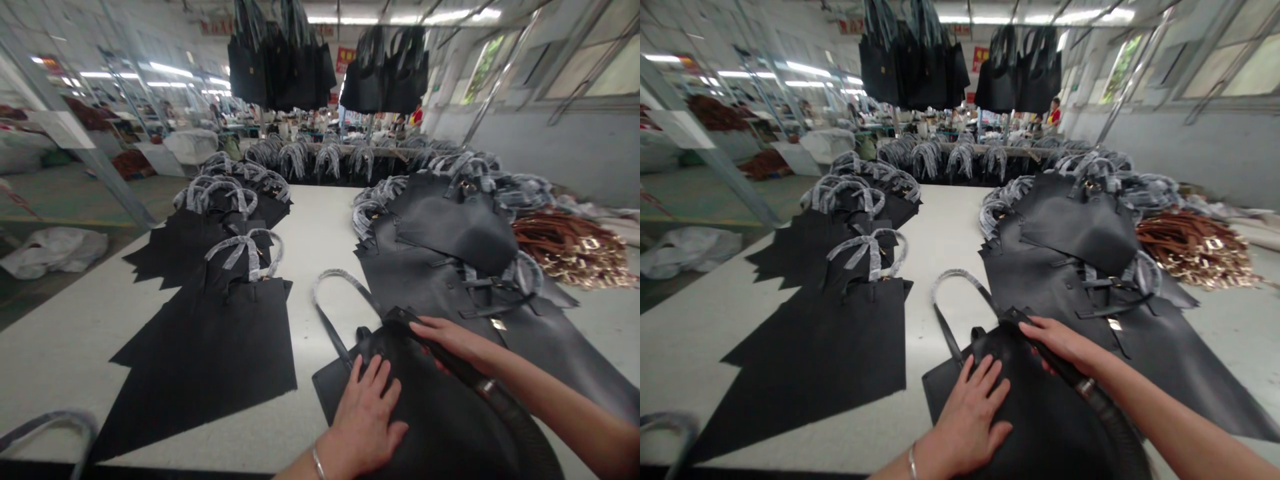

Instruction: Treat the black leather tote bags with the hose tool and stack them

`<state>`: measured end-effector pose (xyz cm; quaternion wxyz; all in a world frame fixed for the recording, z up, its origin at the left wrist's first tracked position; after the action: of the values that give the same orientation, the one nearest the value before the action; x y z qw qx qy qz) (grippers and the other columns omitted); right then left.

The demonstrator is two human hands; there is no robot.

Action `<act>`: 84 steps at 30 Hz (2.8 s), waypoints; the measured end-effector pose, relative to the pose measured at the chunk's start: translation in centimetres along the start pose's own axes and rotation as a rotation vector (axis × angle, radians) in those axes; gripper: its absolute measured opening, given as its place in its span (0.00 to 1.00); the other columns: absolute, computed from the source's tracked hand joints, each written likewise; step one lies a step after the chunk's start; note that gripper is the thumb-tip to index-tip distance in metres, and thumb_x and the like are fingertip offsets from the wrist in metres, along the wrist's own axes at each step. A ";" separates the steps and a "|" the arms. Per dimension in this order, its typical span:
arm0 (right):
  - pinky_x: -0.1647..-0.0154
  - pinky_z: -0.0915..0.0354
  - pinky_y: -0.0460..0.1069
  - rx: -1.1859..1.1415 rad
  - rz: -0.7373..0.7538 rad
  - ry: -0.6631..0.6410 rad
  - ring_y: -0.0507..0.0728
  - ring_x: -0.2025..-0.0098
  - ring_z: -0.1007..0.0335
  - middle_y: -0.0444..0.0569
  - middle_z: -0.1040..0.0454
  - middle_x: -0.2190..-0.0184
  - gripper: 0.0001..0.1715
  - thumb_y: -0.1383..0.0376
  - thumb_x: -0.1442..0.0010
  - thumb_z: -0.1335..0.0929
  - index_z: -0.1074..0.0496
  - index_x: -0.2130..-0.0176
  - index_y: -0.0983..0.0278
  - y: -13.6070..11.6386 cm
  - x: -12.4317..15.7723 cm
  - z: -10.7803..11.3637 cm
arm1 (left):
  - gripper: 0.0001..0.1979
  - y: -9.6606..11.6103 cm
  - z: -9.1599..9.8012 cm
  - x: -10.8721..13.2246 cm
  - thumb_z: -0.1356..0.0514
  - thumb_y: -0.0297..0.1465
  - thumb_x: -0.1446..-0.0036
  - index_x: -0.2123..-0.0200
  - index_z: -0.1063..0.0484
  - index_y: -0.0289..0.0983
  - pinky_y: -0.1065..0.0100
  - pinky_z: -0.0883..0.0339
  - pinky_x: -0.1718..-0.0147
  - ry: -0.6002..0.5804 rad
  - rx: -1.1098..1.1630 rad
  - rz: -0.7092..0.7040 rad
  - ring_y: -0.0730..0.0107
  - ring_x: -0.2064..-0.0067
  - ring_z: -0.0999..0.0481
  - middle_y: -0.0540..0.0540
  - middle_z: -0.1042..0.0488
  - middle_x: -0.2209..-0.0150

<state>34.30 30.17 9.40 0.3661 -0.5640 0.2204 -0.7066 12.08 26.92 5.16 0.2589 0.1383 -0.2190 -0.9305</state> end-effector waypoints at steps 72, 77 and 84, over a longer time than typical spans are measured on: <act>0.87 0.37 0.42 -0.100 0.011 -0.114 0.50 0.85 0.33 0.42 0.28 0.77 0.32 0.49 0.40 0.31 0.35 0.43 0.61 1.0 2.2 -5.0 | 0.35 -5.1 1.6 1.5 0.30 0.45 0.56 0.46 0.34 0.41 0.53 0.39 0.48 0.254 -0.019 0.498 0.52 0.49 0.36 0.43 0.35 0.50; 0.85 0.37 0.42 -0.111 0.117 -0.039 0.50 0.83 0.34 0.40 0.29 0.77 0.34 0.50 0.40 0.31 0.37 0.39 0.60 0.0 2.0 -4.4 | 0.41 -5.7 1.3 1.8 0.29 0.49 0.60 0.45 0.38 0.38 0.53 0.40 0.48 0.297 -0.015 0.563 0.51 0.48 0.36 0.41 0.36 0.48; 0.86 0.38 0.43 -0.038 -0.028 -0.100 0.50 0.84 0.34 0.42 0.28 0.76 0.33 0.48 0.41 0.31 0.34 0.41 0.61 1.9 3.3 -4.3 | 0.47 -6.0 1.3 1.5 0.28 0.51 0.65 0.46 0.41 0.37 0.52 0.40 0.48 0.303 -0.053 0.571 0.50 0.48 0.36 0.40 0.37 0.47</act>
<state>30.36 26.05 8.95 0.3558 -0.6086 0.2072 -0.6782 7.80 31.15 3.16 0.5428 0.2012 -0.1836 -0.7945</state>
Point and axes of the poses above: each hand's wrist, its own x-axis away from the middle knuckle, its own z-axis out of the back of the hand, y = z × x, the point moved 4 cm from there along -x, towards the middle knuckle
